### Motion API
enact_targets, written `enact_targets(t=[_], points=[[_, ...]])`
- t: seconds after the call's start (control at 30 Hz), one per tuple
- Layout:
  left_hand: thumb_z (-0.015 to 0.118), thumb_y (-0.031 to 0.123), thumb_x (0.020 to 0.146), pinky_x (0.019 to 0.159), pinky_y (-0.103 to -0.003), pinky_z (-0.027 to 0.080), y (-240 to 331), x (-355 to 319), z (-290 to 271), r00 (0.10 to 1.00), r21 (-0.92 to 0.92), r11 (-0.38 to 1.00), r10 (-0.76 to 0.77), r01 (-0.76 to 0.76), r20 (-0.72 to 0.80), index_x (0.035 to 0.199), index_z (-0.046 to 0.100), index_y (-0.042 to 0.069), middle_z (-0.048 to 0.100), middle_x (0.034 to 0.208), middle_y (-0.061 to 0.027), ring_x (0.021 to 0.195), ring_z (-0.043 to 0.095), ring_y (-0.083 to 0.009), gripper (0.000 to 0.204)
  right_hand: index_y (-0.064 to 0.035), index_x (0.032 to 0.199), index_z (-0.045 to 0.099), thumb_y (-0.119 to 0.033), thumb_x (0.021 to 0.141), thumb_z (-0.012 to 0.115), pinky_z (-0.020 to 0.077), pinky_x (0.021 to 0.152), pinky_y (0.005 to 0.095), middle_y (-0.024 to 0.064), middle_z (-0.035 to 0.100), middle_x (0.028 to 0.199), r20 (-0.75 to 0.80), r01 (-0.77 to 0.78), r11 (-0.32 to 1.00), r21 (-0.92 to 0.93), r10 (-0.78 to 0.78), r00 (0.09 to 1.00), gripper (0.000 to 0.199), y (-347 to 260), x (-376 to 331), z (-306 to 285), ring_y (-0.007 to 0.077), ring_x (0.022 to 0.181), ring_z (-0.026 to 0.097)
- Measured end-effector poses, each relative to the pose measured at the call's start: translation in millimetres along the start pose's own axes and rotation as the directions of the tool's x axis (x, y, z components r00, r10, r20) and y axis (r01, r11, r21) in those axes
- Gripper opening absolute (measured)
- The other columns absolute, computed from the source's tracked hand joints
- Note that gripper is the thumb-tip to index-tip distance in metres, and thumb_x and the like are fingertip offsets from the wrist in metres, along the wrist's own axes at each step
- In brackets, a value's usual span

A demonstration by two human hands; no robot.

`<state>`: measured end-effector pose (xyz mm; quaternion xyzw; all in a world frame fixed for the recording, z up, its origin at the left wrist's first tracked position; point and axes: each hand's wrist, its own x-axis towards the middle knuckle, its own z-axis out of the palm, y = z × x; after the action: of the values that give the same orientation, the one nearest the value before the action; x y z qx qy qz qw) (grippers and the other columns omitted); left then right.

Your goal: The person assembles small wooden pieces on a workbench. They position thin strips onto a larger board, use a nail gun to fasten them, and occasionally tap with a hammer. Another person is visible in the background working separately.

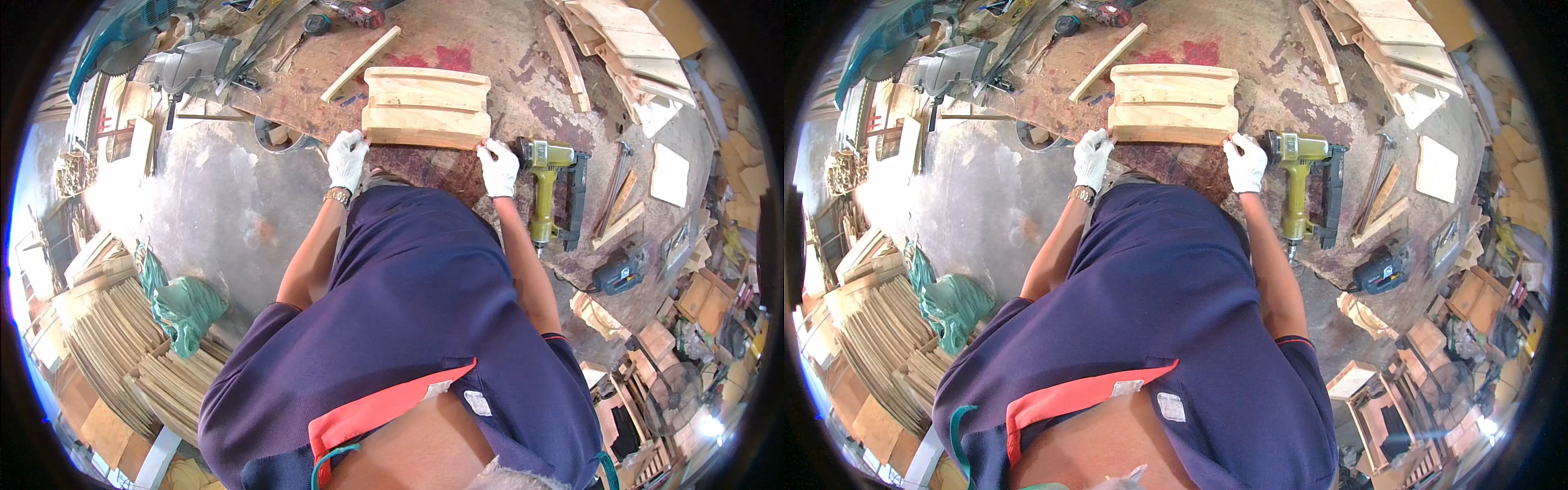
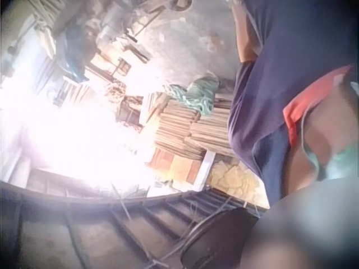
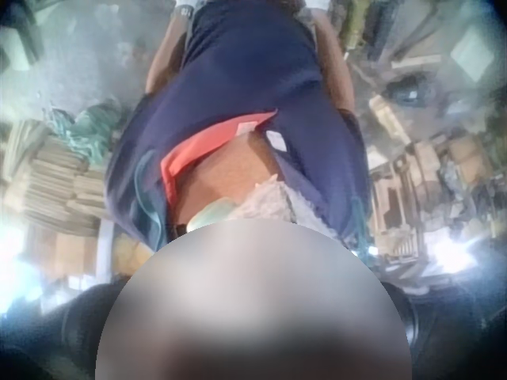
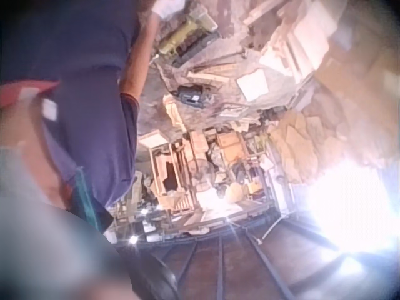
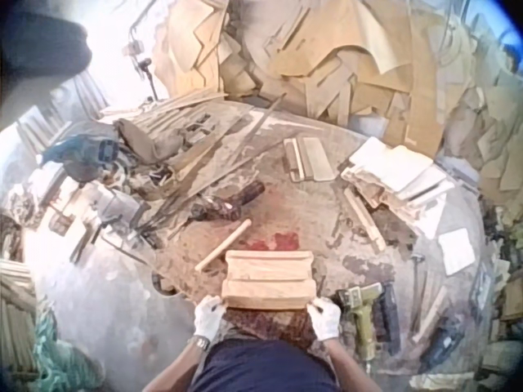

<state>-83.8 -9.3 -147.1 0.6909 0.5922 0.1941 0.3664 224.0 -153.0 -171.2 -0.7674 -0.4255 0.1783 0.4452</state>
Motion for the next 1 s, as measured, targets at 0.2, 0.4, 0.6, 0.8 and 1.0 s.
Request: enact_targets(t=[0.2, 0.4, 0.6, 0.8, 1.0], points=[[0.075, 0.011, 0.087, 0.074, -0.030, 0.045, -3.2, 0.9, 2.3, 1.000, -0.041, 0.999, -0.016, 0.016, -0.010, 0.108, 0.074, 0.002, 0.059, 0.082, -0.0055, 0.077, 0.057, -0.0161, 0.023, 0.0003, 0.095, 0.076, -0.010, 0.083, 0.077, 0.0492, 0.067, 0.0332, 0.0128, 0.067, 0.077, 0.004, -0.009, 1.000, 0.002, 0.009, 1.000, 0.017, 2.5, 1.2, 0.1, 0.0230, 0.069, 0.063], [0.074, 0.010, 0.087, 0.075, -0.029, 0.045, -6.2, 1.3, 4.4, 0.999, -0.072, 0.997, 0.020, -0.023, -0.044, 0.107, 0.074, 0.001, 0.058, 0.081, -0.0060, 0.077, 0.057, -0.0155, 0.021, -0.0001, 0.095, 0.076, -0.012, 0.083, 0.077, 0.0495, 0.067, 0.0339, 0.0134, 0.067, 0.078, 0.005, 0.009, 1.000, -0.029, -0.009, 1.000, 0.017, 3.4, 1.1, -0.7, 0.0244, 0.069, 0.063], [0.075, 0.011, 0.087, 0.075, -0.029, 0.045, -7.3, 1.7, 4.9, 1.000, -0.051, 0.999, -0.011, 0.010, -0.019, 0.107, 0.074, 0.000, 0.058, 0.081, -0.0062, 0.078, 0.057, -0.0157, 0.022, -0.0001, 0.094, 0.076, -0.012, 0.082, 0.078, 0.0502, 0.068, 0.0339, 0.0134, 0.068, 0.078, -0.006, 0.028, 0.999, -0.020, -0.028, 1.000, 0.017, 6.2, 0.9, 0.1, 0.0250, 0.070, 0.064], [0.076, 0.014, 0.084, 0.070, -0.033, 0.044, -7.0, 1.9, 5.5, 0.998, -0.073, 0.997, 0.028, -0.032, -0.053, 0.098, 0.073, 0.003, 0.055, 0.077, -0.0077, 0.073, 0.057, -0.0203, 0.018, -0.0003, 0.094, 0.076, -0.012, 0.081, 0.079, 0.0505, 0.069, 0.0338, 0.0133, 0.068, 0.078, 0.003, 0.012, 1.000, -0.010, -0.012, 1.000, 0.018, 6.1, 0.2, -0.7, 0.0250, 0.071, 0.064], [0.075, 0.012, 0.088, 0.074, -0.028, 0.044, -3.7, 1.6, 2.1, 0.999, -0.056, 0.998, -0.036, 0.036, -0.001, 0.106, 0.074, 0.000, 0.057, 0.080, -0.0048, 0.077, 0.055, -0.0143, 0.022, -0.0008, 0.094, 0.076, -0.013, 0.081, 0.079, 0.0505, 0.069, 0.0342, 0.0132, 0.068, 0.079, 0.005, 0.003, 0.999, -0.032, -0.003, 1.000, 0.018, 5.3, 0.4, -0.7, 0.0243, 0.070, 0.064]])
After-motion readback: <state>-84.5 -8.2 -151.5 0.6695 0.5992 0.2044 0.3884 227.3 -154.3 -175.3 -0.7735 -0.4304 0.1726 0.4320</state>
